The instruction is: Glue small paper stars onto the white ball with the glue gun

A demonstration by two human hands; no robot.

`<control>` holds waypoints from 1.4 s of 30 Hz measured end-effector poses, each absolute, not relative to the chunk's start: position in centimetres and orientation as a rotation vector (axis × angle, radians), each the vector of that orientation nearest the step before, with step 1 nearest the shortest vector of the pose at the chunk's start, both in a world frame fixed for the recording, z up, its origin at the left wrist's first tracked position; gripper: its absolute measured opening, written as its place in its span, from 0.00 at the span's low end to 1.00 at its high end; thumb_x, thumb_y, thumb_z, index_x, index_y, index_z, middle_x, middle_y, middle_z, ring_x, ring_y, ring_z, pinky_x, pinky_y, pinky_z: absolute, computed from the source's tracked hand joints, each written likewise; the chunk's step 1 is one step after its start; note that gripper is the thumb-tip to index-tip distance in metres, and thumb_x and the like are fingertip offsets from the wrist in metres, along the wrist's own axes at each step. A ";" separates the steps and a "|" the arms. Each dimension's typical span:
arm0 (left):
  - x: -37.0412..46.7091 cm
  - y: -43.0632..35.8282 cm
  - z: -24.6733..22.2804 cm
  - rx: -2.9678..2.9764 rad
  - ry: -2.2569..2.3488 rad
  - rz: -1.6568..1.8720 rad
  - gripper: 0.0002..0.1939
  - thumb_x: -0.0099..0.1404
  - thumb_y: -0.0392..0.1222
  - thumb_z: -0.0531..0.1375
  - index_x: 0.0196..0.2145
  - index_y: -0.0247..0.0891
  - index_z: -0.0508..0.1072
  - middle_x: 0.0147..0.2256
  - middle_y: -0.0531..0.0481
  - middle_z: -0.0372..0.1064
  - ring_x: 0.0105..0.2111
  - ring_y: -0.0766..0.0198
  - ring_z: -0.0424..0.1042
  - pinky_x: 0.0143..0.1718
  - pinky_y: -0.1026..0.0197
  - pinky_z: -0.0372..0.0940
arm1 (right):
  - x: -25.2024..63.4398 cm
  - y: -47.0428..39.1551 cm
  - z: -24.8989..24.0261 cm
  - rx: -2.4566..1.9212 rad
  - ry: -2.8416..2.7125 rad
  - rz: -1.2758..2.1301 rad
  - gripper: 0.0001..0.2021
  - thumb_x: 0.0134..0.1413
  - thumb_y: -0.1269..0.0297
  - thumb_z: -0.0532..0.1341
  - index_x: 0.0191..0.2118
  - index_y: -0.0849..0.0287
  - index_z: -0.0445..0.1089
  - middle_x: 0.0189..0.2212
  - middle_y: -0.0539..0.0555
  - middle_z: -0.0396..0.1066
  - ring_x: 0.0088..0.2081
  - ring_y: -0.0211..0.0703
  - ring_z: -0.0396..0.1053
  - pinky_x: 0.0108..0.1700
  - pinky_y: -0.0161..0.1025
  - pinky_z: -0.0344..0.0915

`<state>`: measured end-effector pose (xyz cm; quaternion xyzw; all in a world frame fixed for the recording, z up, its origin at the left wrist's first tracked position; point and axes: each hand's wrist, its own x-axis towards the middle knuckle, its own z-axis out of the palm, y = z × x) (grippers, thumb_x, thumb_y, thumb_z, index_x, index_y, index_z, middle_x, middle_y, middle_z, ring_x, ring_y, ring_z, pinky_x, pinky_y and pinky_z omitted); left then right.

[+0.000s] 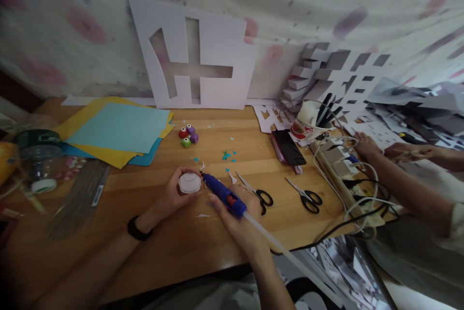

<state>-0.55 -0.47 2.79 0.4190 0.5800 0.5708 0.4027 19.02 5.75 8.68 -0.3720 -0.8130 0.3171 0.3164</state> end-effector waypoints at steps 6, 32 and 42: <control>-0.7 -0.5 2.9 1.050 1.461 1.401 0.27 0.51 0.47 0.70 0.44 0.40 0.63 0.45 0.44 0.71 0.42 0.56 0.74 0.44 0.53 0.68 | 19.1 5.7 8.6 -0.956 -2.118 0.873 0.19 0.60 0.49 0.61 0.24 0.56 0.66 0.19 0.47 0.63 0.22 0.38 0.63 0.25 0.36 0.57; -0.7 -0.4 2.9 1.024 1.428 1.437 0.26 0.50 0.46 0.70 0.43 0.39 0.64 0.43 0.45 0.69 0.41 0.57 0.72 0.45 0.53 0.67 | 19.0 5.8 8.8 -1.005 -2.146 0.914 0.21 0.59 0.47 0.61 0.23 0.56 0.64 0.19 0.48 0.61 0.22 0.40 0.62 0.26 0.37 0.55; -0.9 -0.5 2.7 1.070 1.464 1.431 0.24 0.51 0.44 0.69 0.43 0.39 0.65 0.42 0.44 0.71 0.42 0.56 0.73 0.44 0.53 0.68 | 18.9 5.4 9.0 -1.057 -1.879 1.324 0.16 0.54 0.47 0.64 0.33 0.57 0.76 0.24 0.50 0.71 0.27 0.41 0.69 0.29 0.36 0.64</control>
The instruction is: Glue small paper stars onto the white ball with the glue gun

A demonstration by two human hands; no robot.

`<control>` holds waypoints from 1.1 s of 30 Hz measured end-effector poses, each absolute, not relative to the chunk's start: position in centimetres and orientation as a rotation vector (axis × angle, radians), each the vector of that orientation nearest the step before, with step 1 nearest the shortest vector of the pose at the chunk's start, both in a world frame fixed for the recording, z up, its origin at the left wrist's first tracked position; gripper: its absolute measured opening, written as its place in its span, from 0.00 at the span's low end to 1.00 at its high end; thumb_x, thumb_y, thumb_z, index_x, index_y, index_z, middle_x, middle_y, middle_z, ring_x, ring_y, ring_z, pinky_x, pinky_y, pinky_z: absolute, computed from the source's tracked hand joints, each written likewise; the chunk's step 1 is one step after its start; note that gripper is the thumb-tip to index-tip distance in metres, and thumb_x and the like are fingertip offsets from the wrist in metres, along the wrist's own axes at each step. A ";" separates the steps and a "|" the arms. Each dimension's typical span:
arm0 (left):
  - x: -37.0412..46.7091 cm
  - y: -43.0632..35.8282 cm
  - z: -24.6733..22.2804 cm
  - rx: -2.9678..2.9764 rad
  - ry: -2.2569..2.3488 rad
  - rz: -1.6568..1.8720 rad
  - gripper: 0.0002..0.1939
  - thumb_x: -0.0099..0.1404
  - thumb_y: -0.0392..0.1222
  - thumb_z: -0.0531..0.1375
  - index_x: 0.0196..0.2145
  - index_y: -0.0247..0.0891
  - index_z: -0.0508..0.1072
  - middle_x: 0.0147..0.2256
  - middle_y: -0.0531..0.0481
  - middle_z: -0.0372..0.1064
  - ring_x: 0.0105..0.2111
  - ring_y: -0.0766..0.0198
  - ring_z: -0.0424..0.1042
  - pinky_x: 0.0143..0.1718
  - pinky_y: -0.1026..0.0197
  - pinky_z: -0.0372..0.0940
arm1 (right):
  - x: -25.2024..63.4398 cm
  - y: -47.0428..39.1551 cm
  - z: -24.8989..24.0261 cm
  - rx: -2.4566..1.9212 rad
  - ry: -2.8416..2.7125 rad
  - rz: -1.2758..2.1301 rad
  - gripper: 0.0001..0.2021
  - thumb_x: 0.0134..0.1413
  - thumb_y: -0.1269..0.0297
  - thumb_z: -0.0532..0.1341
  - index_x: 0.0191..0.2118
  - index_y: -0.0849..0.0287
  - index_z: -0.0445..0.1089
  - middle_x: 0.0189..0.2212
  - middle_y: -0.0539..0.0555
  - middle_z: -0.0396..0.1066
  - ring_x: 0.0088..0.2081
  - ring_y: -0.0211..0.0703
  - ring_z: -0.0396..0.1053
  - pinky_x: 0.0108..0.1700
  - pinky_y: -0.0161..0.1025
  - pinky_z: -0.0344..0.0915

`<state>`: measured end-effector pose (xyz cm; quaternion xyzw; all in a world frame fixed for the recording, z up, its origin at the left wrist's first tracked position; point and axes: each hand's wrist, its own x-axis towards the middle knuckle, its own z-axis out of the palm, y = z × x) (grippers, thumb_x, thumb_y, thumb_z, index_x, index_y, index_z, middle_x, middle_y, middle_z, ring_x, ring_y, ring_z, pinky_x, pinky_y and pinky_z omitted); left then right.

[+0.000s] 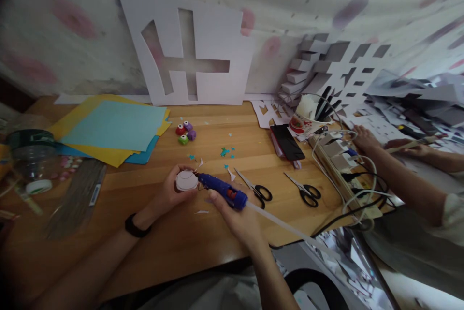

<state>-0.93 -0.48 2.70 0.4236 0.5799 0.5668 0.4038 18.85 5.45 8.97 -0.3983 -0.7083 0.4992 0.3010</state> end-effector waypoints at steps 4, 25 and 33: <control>-0.9 -0.5 2.8 1.056 1.464 1.418 0.24 0.51 0.45 0.68 0.43 0.39 0.65 0.43 0.43 0.71 0.41 0.57 0.73 0.44 0.54 0.68 | 18.7 5.0 9.4 -1.150 -1.778 1.386 0.14 0.53 0.49 0.65 0.34 0.56 0.77 0.24 0.49 0.72 0.29 0.43 0.72 0.34 0.37 0.69; -1.1 -0.6 3.2 1.014 1.396 1.368 0.26 0.50 0.47 0.70 0.43 0.40 0.65 0.42 0.45 0.73 0.40 0.57 0.76 0.43 0.54 0.70 | 18.8 5.5 8.1 -1.082 -1.762 1.457 0.19 0.52 0.44 0.64 0.39 0.55 0.79 0.29 0.53 0.78 0.32 0.46 0.76 0.34 0.39 0.73; -1.0 -0.6 3.3 0.983 1.392 1.385 0.26 0.50 0.46 0.71 0.42 0.39 0.65 0.42 0.44 0.73 0.39 0.58 0.75 0.43 0.54 0.70 | 18.9 5.5 7.7 -1.137 -1.719 1.456 0.18 0.51 0.46 0.66 0.35 0.57 0.78 0.29 0.53 0.78 0.31 0.46 0.75 0.34 0.40 0.73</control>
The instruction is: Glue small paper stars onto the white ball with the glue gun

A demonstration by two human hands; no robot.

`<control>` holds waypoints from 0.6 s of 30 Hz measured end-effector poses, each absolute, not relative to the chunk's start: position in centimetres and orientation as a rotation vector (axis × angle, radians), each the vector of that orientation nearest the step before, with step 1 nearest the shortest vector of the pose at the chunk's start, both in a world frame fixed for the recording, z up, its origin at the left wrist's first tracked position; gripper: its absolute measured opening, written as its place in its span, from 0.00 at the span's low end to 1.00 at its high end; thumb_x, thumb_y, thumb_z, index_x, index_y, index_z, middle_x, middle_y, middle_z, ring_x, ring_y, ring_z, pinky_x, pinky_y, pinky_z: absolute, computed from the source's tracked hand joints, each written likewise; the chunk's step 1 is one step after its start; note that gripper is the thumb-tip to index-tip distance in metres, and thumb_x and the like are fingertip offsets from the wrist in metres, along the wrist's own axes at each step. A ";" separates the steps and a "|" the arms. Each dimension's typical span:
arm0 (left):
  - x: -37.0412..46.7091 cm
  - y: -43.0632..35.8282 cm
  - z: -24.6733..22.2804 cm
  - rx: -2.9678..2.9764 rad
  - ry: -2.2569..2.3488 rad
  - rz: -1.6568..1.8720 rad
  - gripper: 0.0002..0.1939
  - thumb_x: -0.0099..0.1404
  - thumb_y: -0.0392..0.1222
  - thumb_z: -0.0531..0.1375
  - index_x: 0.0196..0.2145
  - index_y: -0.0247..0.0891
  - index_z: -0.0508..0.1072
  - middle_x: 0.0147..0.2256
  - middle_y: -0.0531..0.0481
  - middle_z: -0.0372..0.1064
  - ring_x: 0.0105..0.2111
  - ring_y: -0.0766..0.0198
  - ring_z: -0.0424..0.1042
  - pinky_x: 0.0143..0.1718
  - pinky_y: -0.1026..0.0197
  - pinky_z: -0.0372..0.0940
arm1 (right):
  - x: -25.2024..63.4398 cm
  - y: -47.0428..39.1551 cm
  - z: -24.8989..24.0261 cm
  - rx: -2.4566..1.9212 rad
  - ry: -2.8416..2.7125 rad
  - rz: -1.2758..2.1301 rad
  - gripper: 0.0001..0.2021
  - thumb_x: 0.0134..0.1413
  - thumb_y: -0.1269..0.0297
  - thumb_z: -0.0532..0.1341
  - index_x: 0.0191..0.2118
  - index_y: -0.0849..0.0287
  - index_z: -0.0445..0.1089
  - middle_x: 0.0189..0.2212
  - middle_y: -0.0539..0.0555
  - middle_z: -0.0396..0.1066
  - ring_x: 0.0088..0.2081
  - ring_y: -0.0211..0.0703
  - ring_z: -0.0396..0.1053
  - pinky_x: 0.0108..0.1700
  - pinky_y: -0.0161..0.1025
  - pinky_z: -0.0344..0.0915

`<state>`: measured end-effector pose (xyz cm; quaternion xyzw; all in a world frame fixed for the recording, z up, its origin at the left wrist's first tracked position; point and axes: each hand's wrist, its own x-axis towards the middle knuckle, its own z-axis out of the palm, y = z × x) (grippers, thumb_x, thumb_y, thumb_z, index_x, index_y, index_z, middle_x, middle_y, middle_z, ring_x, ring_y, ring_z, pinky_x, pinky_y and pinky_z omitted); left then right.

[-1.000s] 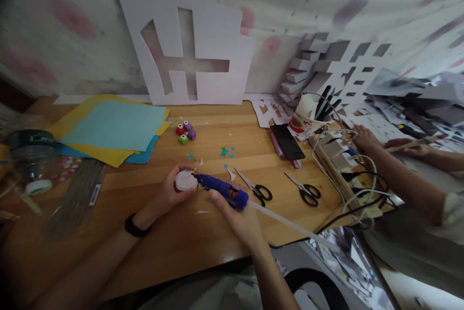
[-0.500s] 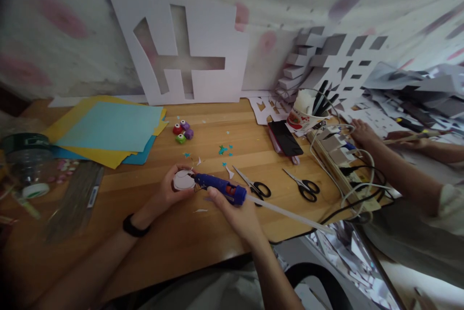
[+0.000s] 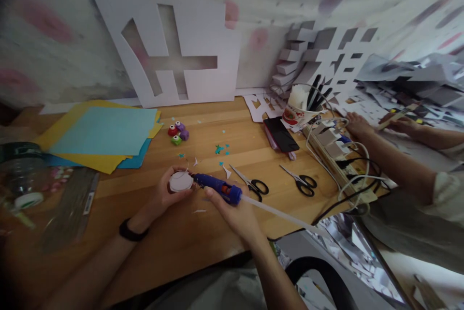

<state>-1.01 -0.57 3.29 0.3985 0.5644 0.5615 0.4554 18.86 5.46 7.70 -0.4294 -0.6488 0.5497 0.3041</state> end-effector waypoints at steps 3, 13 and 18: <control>-1.0 -0.6 3.3 0.948 1.346 1.380 0.26 0.50 0.45 0.71 0.43 0.39 0.64 0.43 0.44 0.74 0.38 0.59 0.76 0.44 0.54 0.70 | 19.9 6.2 7.9 -1.140 -1.751 1.359 0.16 0.51 0.47 0.65 0.34 0.55 0.78 0.28 0.52 0.78 0.32 0.47 0.75 0.33 0.40 0.73; -1.1 -0.6 2.6 0.923 1.307 1.373 0.26 0.53 0.45 0.71 0.45 0.39 0.64 0.48 0.41 0.75 0.41 0.59 0.76 0.46 0.53 0.71 | 28.9 12.8 9.4 -1.746 -1.680 0.715 0.23 0.48 0.38 0.62 0.26 0.56 0.76 0.18 0.53 0.69 0.21 0.44 0.65 0.21 0.39 0.60; -1.1 -0.6 2.6 0.917 1.322 1.383 0.27 0.52 0.44 0.72 0.45 0.38 0.65 0.48 0.40 0.75 0.41 0.57 0.77 0.46 0.52 0.70 | 29.0 11.5 10.7 -1.472 -1.636 0.930 0.24 0.52 0.38 0.59 0.28 0.57 0.77 0.27 0.56 0.74 0.27 0.43 0.67 0.23 0.36 0.61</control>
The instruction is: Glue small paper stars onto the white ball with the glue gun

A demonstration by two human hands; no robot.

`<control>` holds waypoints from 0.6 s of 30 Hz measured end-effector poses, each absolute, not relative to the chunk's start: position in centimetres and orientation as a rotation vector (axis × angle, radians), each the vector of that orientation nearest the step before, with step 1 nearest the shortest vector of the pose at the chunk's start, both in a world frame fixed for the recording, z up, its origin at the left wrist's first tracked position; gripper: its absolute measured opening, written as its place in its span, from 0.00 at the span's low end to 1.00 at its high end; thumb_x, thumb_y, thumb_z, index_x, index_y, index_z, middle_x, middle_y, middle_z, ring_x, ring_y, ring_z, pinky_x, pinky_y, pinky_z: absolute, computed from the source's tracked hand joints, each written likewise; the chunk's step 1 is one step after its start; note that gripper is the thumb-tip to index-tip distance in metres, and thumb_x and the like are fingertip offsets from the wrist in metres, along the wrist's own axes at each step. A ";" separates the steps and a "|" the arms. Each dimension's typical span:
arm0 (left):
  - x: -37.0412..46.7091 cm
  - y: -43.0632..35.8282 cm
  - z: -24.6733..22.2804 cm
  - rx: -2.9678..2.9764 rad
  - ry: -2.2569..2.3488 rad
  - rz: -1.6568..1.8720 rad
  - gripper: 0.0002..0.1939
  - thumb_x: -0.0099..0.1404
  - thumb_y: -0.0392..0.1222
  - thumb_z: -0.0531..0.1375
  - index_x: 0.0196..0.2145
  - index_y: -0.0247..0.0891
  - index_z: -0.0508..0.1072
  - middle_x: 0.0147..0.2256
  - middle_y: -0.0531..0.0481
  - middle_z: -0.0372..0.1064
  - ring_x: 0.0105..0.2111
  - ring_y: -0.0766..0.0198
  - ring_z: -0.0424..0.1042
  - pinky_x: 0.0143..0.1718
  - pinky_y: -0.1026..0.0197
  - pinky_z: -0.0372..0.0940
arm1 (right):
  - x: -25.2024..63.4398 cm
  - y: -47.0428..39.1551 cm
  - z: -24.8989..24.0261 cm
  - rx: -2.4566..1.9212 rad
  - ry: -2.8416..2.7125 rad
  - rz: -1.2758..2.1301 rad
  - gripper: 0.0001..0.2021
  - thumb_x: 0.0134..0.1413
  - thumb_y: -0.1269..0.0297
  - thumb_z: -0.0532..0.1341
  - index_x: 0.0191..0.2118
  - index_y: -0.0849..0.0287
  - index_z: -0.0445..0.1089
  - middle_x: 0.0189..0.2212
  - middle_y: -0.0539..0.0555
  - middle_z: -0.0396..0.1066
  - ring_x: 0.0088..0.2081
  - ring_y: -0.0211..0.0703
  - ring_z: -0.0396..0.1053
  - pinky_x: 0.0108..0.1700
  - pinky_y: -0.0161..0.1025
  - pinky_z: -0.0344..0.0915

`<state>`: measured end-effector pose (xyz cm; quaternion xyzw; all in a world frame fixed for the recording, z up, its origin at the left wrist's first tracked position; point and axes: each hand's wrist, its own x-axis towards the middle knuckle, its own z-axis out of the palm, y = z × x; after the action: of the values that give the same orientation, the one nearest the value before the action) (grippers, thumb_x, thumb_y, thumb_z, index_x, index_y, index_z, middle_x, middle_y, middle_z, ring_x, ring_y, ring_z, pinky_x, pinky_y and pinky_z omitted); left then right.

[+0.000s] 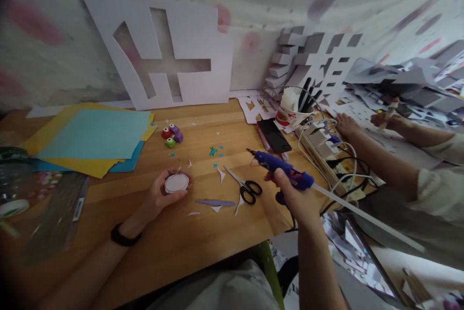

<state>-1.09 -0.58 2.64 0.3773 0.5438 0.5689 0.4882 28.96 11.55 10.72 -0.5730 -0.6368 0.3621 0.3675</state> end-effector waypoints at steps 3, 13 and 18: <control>-1.1 -0.5 2.7 0.932 1.342 1.371 0.27 0.52 0.44 0.72 0.45 0.38 0.65 0.50 0.38 0.75 0.43 0.57 0.77 0.47 0.52 0.70 | 27.3 10.2 11.2 -1.228 -1.815 1.138 0.24 0.49 0.38 0.62 0.29 0.57 0.77 0.26 0.55 0.75 0.27 0.44 0.69 0.26 0.37 0.64; -0.8 -0.5 2.9 0.919 1.339 1.440 0.26 0.52 0.45 0.71 0.45 0.38 0.66 0.55 0.37 0.72 0.47 0.56 0.76 0.51 0.50 0.69 | 26.4 11.6 7.7 -1.455 -1.942 0.945 0.19 0.49 0.43 0.65 0.28 0.56 0.75 0.24 0.51 0.74 0.25 0.45 0.69 0.27 0.39 0.63; -0.7 -0.3 2.9 0.894 1.381 1.468 0.28 0.50 0.45 0.72 0.46 0.38 0.68 0.52 0.39 0.74 0.48 0.55 0.75 0.52 0.50 0.69 | 28.3 14.0 6.6 -1.669 -1.864 0.667 0.25 0.51 0.41 0.61 0.38 0.61 0.78 0.30 0.57 0.78 0.33 0.54 0.74 0.33 0.43 0.66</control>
<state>-0.69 -0.29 2.90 0.3618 0.5590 0.5941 0.4513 28.31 13.96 6.61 -0.6202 -0.6925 0.2480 0.2726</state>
